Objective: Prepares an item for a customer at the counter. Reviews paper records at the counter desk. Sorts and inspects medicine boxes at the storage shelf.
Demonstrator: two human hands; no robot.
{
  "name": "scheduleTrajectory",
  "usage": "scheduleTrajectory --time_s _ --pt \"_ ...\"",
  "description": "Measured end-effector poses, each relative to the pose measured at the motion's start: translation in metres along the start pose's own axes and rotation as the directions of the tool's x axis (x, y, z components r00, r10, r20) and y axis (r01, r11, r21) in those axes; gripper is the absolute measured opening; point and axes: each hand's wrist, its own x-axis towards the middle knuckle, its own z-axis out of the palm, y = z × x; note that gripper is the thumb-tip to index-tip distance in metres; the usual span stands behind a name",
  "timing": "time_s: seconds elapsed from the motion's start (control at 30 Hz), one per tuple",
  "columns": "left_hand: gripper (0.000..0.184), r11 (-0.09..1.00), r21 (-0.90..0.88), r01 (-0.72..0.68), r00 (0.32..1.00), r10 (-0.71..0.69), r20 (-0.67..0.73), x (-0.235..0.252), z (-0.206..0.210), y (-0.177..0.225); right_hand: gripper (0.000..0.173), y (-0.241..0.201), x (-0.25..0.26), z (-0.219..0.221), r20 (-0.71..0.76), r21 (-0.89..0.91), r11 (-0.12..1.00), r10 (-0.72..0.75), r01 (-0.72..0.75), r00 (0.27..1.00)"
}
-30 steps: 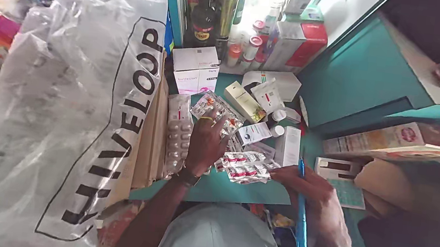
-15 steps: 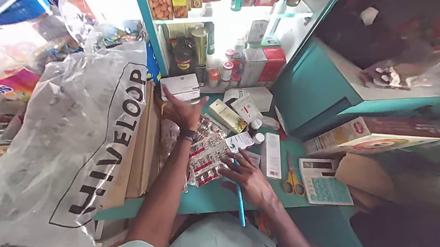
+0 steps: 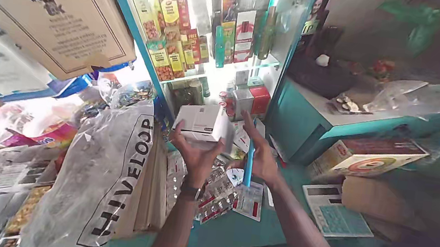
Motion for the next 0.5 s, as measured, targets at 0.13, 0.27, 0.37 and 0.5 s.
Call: scheduleTrajectory --time_s 0.13,0.27,0.37,0.5 --pt "0.108 0.938 -0.212 0.275 0.927 -0.200 0.316 -0.012 -0.015 0.030 0.136 -0.033 0.015 -0.005 0.011 -0.027 0.998 0.048 -0.048 0.999" --pt "0.055 0.996 -0.022 -0.086 0.989 0.088 0.119 -0.041 -0.024 0.011 0.118 -0.025 -0.015 0.010 -0.193 -0.083 0.997 -0.016 0.000 0.981" --pt "0.015 0.997 -0.039 -0.070 0.992 0.074 0.101 -0.051 -0.027 0.018 0.109 -0.008 -0.031 0.022 -0.251 -0.132 0.977 -0.193 0.164 0.949" --pt "0.011 0.987 -0.124 0.105 0.944 -0.060 0.324 -0.050 -0.034 0.033 0.095 0.005 -0.039 0.021 -0.241 -0.188 0.942 -0.317 0.277 0.917"
